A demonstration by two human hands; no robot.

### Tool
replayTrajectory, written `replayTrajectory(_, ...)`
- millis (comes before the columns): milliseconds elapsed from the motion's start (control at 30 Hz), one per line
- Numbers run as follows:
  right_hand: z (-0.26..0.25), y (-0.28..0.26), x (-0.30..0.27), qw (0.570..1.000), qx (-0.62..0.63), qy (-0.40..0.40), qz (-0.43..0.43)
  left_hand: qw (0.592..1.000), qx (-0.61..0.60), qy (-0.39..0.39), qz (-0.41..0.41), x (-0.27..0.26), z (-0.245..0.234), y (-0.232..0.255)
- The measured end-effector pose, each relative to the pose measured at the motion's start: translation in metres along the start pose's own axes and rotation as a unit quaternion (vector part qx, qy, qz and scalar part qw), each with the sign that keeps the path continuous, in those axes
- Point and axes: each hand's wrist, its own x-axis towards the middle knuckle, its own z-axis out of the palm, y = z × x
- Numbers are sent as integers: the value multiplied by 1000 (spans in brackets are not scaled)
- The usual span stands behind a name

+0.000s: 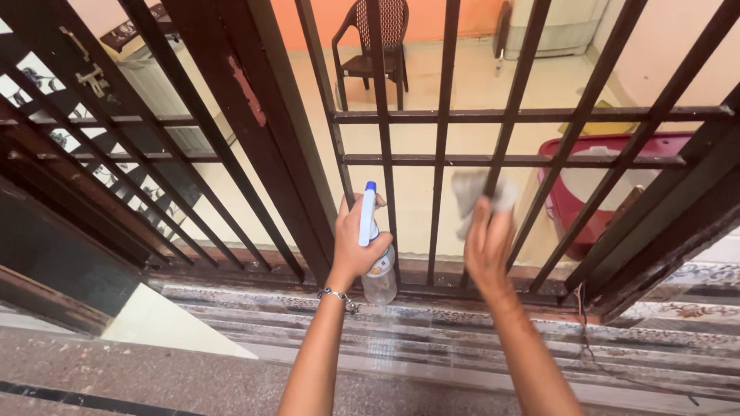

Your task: The person cleans a metal security gate by spraying a cleaning solution from a bottle and wiping the bars with a cloth. The person systematically wipes the vertical and horizontal bars of the gate.

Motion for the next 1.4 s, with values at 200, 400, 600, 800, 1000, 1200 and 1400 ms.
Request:
replayTrajectory(200, 20, 17, 1, 992, -95, 77, 14, 1000, -16, 8, 21, 0, -2, 5)
replayTrajectory(400, 19, 108, -103, 988, -80, 8, 130, 1000, -13, -3, -16, 0, -2, 5)
replayTrajectory(600, -1, 130, -153, 972, -113, -29, 204, 1000, -11, -6, 2, 1, -4, 3)
replayTrajectory(800, -39, 55, -146, 939, -27, 238, 246, 1000, -14, -10, -19, 0, -2, 1)
replayTrajectory(1000, -98, -30, -58, 923, 52, 381, -4, 1000, -14, 0, 15, 0, -1, -2)
replayTrajectory(1200, -63, -18, 5, 922, -335, 151, -124, 1000, -20, -7, -15, 0, -3, 2)
replayTrajectory(1400, -20, 59, -29, 977, -122, 165, 65, 1000, -11, -7, 2, 2, -2, 1)
